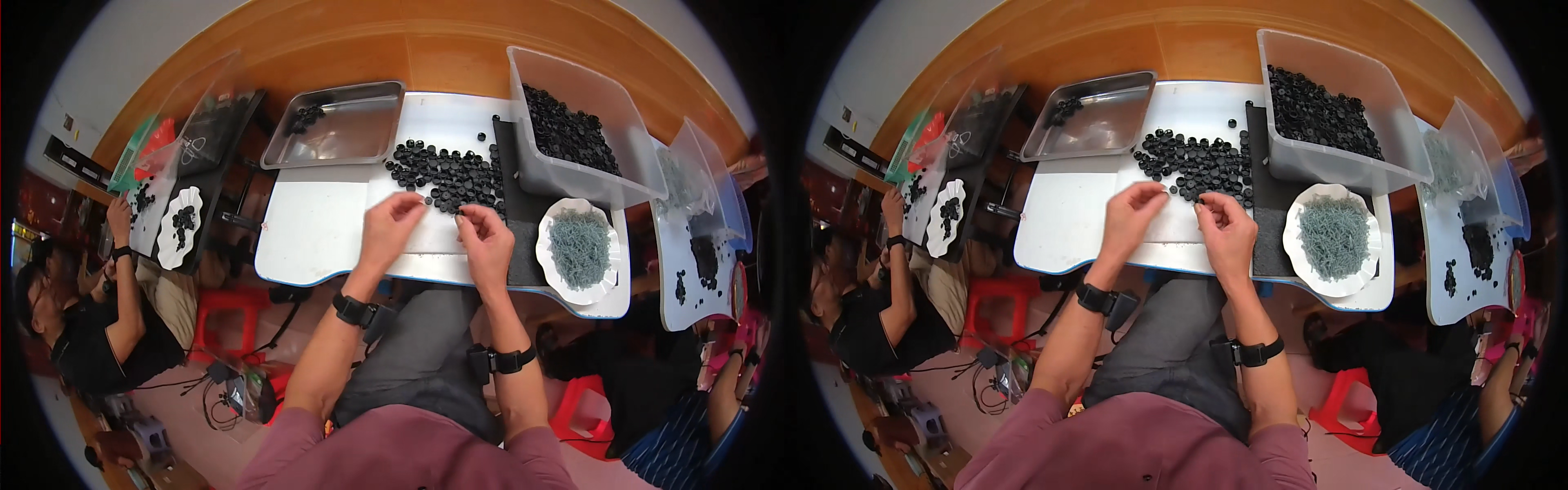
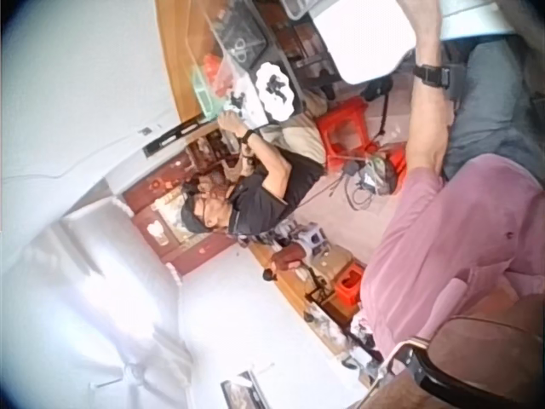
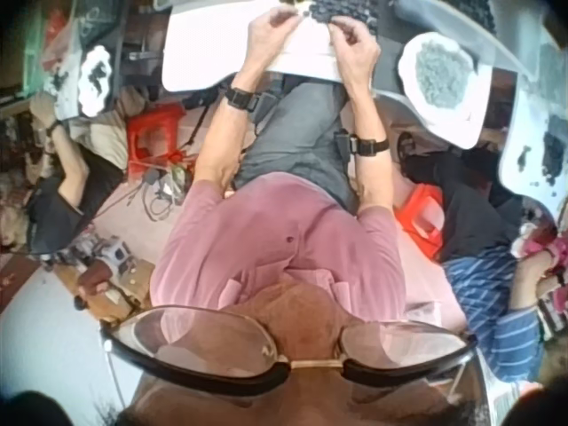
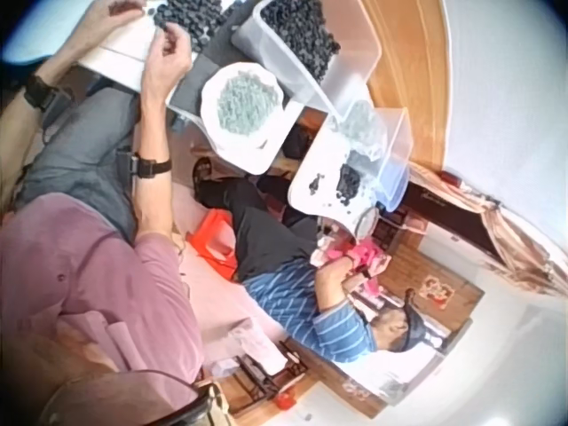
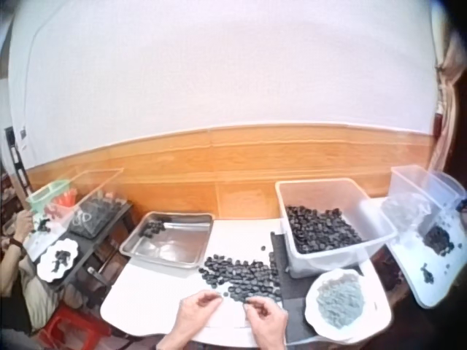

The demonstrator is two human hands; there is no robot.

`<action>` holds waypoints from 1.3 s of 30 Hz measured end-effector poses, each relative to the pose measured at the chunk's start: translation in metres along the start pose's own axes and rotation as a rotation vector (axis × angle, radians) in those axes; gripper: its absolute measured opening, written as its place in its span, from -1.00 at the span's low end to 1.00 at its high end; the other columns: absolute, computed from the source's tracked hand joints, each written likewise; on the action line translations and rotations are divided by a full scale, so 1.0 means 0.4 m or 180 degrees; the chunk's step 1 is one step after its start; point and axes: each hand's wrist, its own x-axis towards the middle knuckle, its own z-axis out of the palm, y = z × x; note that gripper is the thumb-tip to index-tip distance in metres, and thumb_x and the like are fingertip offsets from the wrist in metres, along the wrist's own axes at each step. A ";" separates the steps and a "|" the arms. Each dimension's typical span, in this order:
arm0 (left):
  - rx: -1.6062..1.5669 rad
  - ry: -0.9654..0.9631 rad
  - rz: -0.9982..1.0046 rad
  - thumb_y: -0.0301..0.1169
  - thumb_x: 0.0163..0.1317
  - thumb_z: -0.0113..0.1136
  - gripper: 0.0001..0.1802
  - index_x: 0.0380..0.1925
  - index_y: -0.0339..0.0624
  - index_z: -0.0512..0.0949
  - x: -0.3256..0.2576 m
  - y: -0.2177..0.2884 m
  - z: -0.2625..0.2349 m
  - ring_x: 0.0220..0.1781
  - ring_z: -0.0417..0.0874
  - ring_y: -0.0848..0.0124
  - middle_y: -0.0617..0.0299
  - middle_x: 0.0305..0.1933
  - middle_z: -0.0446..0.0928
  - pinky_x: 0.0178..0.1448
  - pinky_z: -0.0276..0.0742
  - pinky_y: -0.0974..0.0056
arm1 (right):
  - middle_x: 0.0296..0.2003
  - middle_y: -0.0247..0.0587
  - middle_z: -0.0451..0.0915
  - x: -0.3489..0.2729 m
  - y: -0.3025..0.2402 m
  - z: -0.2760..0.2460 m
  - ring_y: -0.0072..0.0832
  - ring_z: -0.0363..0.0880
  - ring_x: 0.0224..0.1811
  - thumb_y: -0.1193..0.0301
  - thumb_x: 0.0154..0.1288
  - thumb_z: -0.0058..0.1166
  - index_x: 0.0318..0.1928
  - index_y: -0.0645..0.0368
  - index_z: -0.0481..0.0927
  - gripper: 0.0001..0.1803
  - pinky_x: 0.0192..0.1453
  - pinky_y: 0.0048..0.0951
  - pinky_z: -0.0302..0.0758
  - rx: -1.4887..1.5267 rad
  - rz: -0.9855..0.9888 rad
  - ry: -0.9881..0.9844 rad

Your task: Assembling small plastic components by inserting white pins into black housings.

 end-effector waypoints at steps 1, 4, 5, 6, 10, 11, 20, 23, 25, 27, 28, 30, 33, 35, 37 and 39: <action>0.0495 0.0123 0.0091 -0.51 0.29 0.34 -0.78 -0.08 -0.31 0.70 0.020 0.008 -0.016 -0.17 0.72 0.49 0.18 -0.18 0.74 -0.02 0.64 0.36 | -0.37 -0.35 0.68 0.004 0.003 -0.001 -0.72 0.58 -0.38 0.56 0.28 0.30 -0.08 0.30 0.71 -0.80 -0.28 -0.64 0.55 0.0138 0.0022 0.0131; 0.1340 0.0161 0.0469 -0.46 0.20 0.40 -0.70 -0.06 -0.29 0.70 0.081 0.002 -0.046 -0.23 0.74 0.39 0.12 -0.23 0.73 -0.06 0.64 0.29 | -0.37 -0.37 0.67 0.004 0.007 0.004 -0.74 0.55 -0.41 0.55 0.25 0.32 -0.11 0.28 0.72 -0.80 -0.31 -0.65 0.51 0.0055 -0.0084 0.0094; 0.1650 0.0034 0.0572 -0.43 0.15 0.43 -0.67 -0.08 -0.29 0.69 0.098 0.004 -0.041 -0.26 0.73 0.32 0.09 -0.27 0.72 -0.09 0.64 0.25 | -0.36 -0.37 0.67 0.004 0.008 0.005 -0.75 0.54 -0.41 0.55 0.25 0.33 -0.11 0.28 0.72 -0.81 -0.32 -0.65 0.50 -0.0091 -0.0151 0.0049; 0.1959 -0.0093 0.0673 -0.41 0.10 0.45 -0.65 -0.09 -0.29 0.69 0.106 0.005 -0.036 -0.29 0.73 0.26 0.07 -0.31 0.70 -0.11 0.63 0.22 | -0.36 -0.37 0.67 0.003 0.008 0.005 -0.75 0.54 -0.41 0.55 0.25 0.33 -0.11 0.28 0.72 -0.81 -0.32 -0.65 0.50 -0.0069 -0.0159 0.0043; 0.2136 0.0043 0.0520 -0.40 0.06 0.48 -0.68 -0.19 -0.30 0.67 0.115 0.018 -0.017 -0.32 0.71 0.17 0.06 -0.38 0.67 -0.15 0.61 0.15 | -0.34 -0.36 0.68 0.002 0.006 0.001 -0.74 0.53 -0.42 0.55 0.24 0.33 -0.11 0.27 0.73 -0.80 -0.33 -0.64 0.48 -0.0094 -0.0131 0.0051; 0.2136 0.0034 0.0529 -0.40 0.06 0.48 -0.68 -0.19 -0.30 0.67 0.113 0.017 -0.018 -0.32 0.71 0.17 0.06 -0.38 0.67 -0.15 0.61 0.15 | -0.34 -0.36 0.67 -0.001 0.006 0.002 -0.74 0.53 -0.42 0.55 0.24 0.32 -0.11 0.27 0.73 -0.80 -0.33 -0.64 0.48 -0.0114 -0.0119 0.0038; 0.2119 0.0178 0.0681 -0.40 0.08 0.45 -0.74 -0.24 -0.30 0.70 0.115 0.006 -0.027 -0.30 0.71 0.14 0.04 -0.36 0.68 -0.13 0.61 0.12 | -0.34 -0.36 0.67 0.002 0.003 0.008 -0.74 0.52 -0.43 0.56 0.24 0.32 -0.11 0.27 0.73 -0.80 -0.33 -0.65 0.48 -0.0123 -0.0181 -0.0016; 0.2327 0.0026 0.0721 -0.40 0.10 0.42 -0.76 -0.24 -0.29 0.72 0.110 0.016 -0.030 -0.28 0.71 0.12 0.03 -0.32 0.68 -0.13 0.61 0.10 | -0.33 -0.41 0.65 0.000 -0.003 0.002 -0.75 0.54 -0.36 0.58 0.30 0.28 -0.07 0.28 0.69 -0.81 -0.26 -0.65 0.53 -0.0259 -0.0110 -0.0087; 0.2293 0.0027 0.0839 -0.44 0.13 0.40 -0.81 -0.27 -0.31 0.70 0.077 0.016 -0.041 -0.16 0.71 0.05 -0.01 -0.25 0.66 -0.04 0.62 0.04 | -0.33 -0.42 0.65 0.003 0.002 0.000 -0.75 0.53 -0.36 0.58 0.30 0.28 -0.07 0.29 0.69 -0.81 -0.26 -0.65 0.52 -0.0277 -0.0101 -0.0076; 0.2180 -0.0108 0.0737 -0.45 0.13 0.39 -0.82 -0.28 -0.31 0.70 0.036 0.024 -0.068 -0.16 0.71 0.05 -0.02 -0.24 0.67 -0.03 0.62 0.04 | -0.33 -0.42 0.64 0.000 0.006 0.004 -0.76 0.53 -0.36 0.58 0.30 0.28 -0.07 0.29 0.69 -0.80 -0.26 -0.66 0.51 -0.0284 -0.0081 -0.0075; 0.2069 -0.0223 0.0633 -0.46 0.13 0.38 -0.83 -0.29 -0.32 0.70 0.023 0.026 -0.073 -0.16 0.71 0.05 -0.02 -0.23 0.67 -0.03 0.62 0.04 | -0.34 -0.40 0.65 0.002 0.010 0.005 -0.75 0.52 -0.40 0.57 0.27 0.30 -0.09 0.27 0.71 -0.80 -0.30 -0.66 0.49 -0.0244 -0.0138 -0.0034; 0.1920 -0.0244 0.0612 -0.46 0.13 0.39 -0.81 -0.27 -0.32 0.70 0.012 0.028 -0.083 -0.16 0.71 0.05 -0.03 -0.22 0.67 -0.03 0.61 0.06 | -0.35 -0.38 0.66 0.003 0.009 0.014 -0.75 0.51 -0.43 0.56 0.23 0.33 -0.11 0.25 0.73 -0.80 -0.34 -0.66 0.46 -0.0193 -0.0189 -0.0041; 0.1756 -0.0275 0.0393 -0.45 0.13 0.40 -0.77 -0.22 -0.32 0.71 0.013 0.036 -0.090 -0.22 0.68 0.18 0.03 -0.25 0.67 -0.07 0.60 0.14 | -0.35 -0.38 0.66 0.005 0.005 0.008 -0.75 0.52 -0.43 0.55 0.23 0.33 -0.11 0.25 0.73 -0.80 -0.34 -0.66 0.46 -0.0192 -0.0146 -0.0045; 0.1743 -0.0288 0.0186 -0.45 0.13 0.41 -0.76 -0.19 -0.30 0.72 0.018 0.033 -0.096 -0.28 0.66 0.30 0.08 -0.28 0.66 -0.10 0.60 0.22 | -0.35 -0.39 0.67 0.002 0.012 0.006 -0.75 0.52 -0.43 0.54 0.23 0.33 -0.11 0.25 0.73 -0.80 -0.33 -0.65 0.46 -0.0285 -0.0102 0.0006; 0.1484 -0.0422 0.0429 -0.46 0.12 0.42 -0.71 -0.13 -0.29 0.69 0.022 0.023 -0.105 -0.30 0.62 0.34 0.12 -0.26 0.64 -0.11 0.59 0.24 | -0.35 -0.39 0.67 0.004 0.013 0.010 -0.74 0.53 -0.42 0.54 0.23 0.33 -0.11 0.25 0.73 -0.79 -0.33 -0.65 0.46 -0.0293 -0.0100 -0.0018; 0.1652 -0.0579 0.0463 -0.47 0.12 0.42 -0.69 -0.11 -0.29 0.68 0.037 0.014 -0.114 -0.30 0.61 0.36 0.13 -0.24 0.64 -0.11 0.59 0.24 | -0.34 -0.39 0.67 0.001 0.014 0.010 -0.74 0.53 -0.42 0.53 0.24 0.33 -0.10 0.25 0.73 -0.79 -0.32 -0.64 0.47 -0.0316 -0.0084 -0.0033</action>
